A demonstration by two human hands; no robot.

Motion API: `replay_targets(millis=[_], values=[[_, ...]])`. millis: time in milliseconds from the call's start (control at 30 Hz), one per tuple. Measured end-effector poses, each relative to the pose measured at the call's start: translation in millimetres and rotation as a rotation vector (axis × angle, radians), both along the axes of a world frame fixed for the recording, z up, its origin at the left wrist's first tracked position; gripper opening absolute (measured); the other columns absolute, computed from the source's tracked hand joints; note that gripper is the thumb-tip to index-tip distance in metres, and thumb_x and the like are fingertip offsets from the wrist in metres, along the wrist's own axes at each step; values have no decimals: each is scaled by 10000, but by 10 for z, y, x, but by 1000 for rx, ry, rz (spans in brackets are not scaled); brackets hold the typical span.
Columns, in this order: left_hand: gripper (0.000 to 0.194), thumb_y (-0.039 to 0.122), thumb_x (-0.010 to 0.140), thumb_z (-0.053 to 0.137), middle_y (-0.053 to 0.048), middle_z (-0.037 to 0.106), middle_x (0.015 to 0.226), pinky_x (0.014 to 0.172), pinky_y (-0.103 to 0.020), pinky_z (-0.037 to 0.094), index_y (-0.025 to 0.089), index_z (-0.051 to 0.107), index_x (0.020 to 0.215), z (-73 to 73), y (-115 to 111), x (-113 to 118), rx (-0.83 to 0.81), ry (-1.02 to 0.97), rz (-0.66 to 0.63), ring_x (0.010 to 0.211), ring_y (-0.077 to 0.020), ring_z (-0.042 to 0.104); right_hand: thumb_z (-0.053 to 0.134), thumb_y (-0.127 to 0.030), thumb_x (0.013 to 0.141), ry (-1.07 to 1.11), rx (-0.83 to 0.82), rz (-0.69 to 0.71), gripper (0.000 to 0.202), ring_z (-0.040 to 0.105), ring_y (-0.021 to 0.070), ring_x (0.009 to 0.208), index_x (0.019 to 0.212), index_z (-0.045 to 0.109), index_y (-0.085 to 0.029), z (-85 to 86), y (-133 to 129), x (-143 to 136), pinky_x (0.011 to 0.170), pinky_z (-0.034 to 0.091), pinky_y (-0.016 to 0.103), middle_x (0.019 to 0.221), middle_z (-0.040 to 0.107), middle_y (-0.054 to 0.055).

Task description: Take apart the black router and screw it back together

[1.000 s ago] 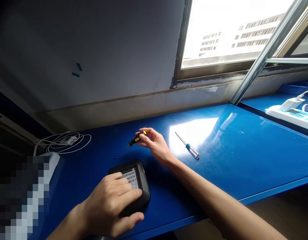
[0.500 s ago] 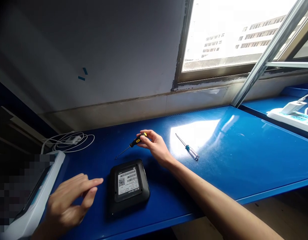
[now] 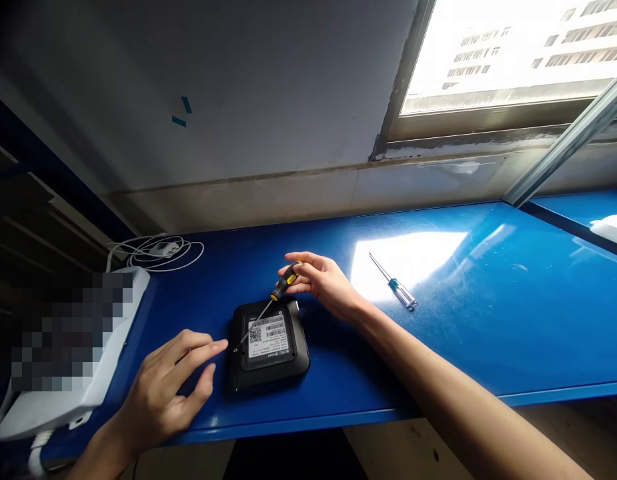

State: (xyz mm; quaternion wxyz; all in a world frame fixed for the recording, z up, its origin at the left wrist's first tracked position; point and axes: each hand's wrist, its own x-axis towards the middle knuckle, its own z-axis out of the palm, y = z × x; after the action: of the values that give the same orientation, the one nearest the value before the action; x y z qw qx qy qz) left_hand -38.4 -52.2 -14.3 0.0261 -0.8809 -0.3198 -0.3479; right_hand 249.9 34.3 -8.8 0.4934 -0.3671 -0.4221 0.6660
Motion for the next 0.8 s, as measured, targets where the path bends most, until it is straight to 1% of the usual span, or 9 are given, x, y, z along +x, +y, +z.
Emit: replay_targets(millis=[200,567,800], values=[[278,61,944,535,-77,677,923,687,-321,550,154,650,1179,-24,-23,-1,-19,41,-35,771,-190,632,726,-253,878,-45,18,22,270,784,173,805,1133,680,-177,-9,10,21,710,652,274,959,784,75],[329,62,941,553,-86,671,963,682,-328,502,148,641,1245,-57,-58,8,-43,87,-88,774,-198,605,723,-261,863,-99,63,18,283,774,164,819,1133,675,-192,-34,20,18,744,647,284,961,784,56],[382,51,950,530,-76,656,966,685,-323,455,174,645,1293,-54,-31,15,-80,149,-103,774,-191,584,728,-259,863,-106,67,27,275,772,160,821,1125,678,-193,-26,20,23,756,639,278,957,780,50]])
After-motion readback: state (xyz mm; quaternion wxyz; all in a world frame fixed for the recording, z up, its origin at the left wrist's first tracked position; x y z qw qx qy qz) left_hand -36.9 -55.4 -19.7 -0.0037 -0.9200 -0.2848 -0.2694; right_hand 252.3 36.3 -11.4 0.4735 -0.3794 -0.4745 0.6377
